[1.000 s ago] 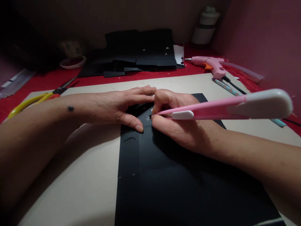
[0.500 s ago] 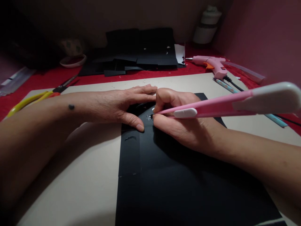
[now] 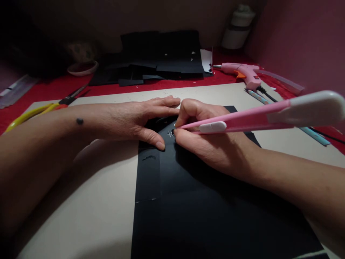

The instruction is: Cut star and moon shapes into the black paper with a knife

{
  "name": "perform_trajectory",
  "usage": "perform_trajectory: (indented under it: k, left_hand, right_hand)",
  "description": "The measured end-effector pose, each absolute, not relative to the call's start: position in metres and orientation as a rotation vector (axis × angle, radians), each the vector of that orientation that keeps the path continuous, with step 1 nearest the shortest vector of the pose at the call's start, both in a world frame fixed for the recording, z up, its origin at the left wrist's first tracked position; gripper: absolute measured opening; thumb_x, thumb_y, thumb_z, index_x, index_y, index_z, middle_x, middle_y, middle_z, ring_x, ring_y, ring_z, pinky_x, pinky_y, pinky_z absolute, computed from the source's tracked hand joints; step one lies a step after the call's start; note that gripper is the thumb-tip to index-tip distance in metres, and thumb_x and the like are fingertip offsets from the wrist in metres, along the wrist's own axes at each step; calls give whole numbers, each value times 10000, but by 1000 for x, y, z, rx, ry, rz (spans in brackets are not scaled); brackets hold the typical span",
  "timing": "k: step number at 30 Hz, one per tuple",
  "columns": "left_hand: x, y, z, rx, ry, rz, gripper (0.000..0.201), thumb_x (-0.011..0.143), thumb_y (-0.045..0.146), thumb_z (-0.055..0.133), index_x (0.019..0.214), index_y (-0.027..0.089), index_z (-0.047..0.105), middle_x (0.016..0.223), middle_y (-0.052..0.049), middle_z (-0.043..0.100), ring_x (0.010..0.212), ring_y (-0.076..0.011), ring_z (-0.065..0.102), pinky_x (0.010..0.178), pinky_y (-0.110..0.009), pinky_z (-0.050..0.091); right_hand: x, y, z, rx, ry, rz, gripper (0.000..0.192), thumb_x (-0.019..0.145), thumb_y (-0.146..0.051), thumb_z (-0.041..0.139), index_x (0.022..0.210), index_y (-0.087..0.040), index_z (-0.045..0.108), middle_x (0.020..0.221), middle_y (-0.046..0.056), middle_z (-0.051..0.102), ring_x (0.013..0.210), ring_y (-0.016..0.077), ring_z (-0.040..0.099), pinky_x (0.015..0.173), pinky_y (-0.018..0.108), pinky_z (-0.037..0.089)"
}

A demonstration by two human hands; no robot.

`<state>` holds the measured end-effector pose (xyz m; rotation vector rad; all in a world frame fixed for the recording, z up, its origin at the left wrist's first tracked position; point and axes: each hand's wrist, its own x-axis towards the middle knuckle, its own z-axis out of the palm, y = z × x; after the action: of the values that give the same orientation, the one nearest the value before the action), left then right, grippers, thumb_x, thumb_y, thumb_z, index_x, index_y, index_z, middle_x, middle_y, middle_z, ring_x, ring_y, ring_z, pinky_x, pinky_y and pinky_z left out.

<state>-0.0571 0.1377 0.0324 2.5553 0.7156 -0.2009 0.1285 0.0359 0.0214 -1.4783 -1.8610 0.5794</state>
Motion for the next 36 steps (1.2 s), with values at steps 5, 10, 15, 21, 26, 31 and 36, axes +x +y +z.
perform_trajectory:
  k: [5, 10, 15, 21, 26, 31, 36]
  left_hand:
    - [-57, 137, 34, 2557, 724, -210, 880, 788, 582, 688, 1562, 330, 354, 1713, 19, 150, 1568, -255, 123, 1241, -383, 141]
    - [-55, 135, 33, 2572, 740, -227, 877, 794, 577, 691, 1563, 349, 335, 1718, 3, 132, 1572, -216, 109, 1247, -396, 138]
    - [-54, 135, 33, 2579, 769, -232, 876, 798, 585, 708, 1560, 352, 344, 1714, 25, 144, 1571, -230, 122, 1247, -404, 145]
    - [-53, 133, 34, 2585, 816, -243, 885, 795, 571, 725, 1561, 344, 344, 1714, 15, 136, 1571, -247, 118, 1246, -423, 148]
    - [-54, 135, 32, 2608, 747, -220, 878, 795, 595, 710, 1557, 333, 359, 1711, 1, 154, 1570, -265, 130, 1243, -440, 160]
    - [-55, 135, 28, 2660, 739, -234, 915, 825, 578, 731, 1583, 271, 320, 1713, -62, 139, 1576, -279, 85, 1249, -425, 159]
    - [-43, 115, 26, 2867, 944, -280, 884, 931, 647, 579, 1596, 151, 275, 1687, -151, 214, 1556, -300, 187, 1246, -378, 198]
  right_hand:
    - [129, 38, 20, -1470, -1851, 598, 165, 740, -157, 656, 627, -232, 562, 540, -75, 523, 470, 78, 407, 514, 257, 368]
    - [131, 39, 18, -1441, -1846, 609, 151, 728, -146, 655, 632, -238, 584, 557, -63, 558, 495, 97, 446, 509, 275, 359]
    - [131, 37, 20, -1466, -1851, 612, 156, 733, -141, 655, 635, -236, 579, 555, -66, 547, 477, 87, 425, 505, 273, 360]
    - [132, 34, 21, -1493, -1757, 666, 140, 757, -167, 671, 668, -237, 589, 574, -67, 565, 466, 80, 427, 522, 271, 384]
    - [133, 36, 21, -1483, -1785, 668, 137, 755, -193, 679, 655, -236, 595, 548, -70, 551, 461, 84, 413, 513, 271, 377]
    - [141, 39, 33, -1428, -1770, 729, 111, 784, -221, 697, 693, -239, 637, 573, -61, 579, 509, 97, 460, 472, 254, 333]
    - [151, 41, 60, -1510, -1720, 744, 113, 782, -212, 734, 700, -249, 665, 618, -50, 638, 627, 105, 569, 520, 235, 371]
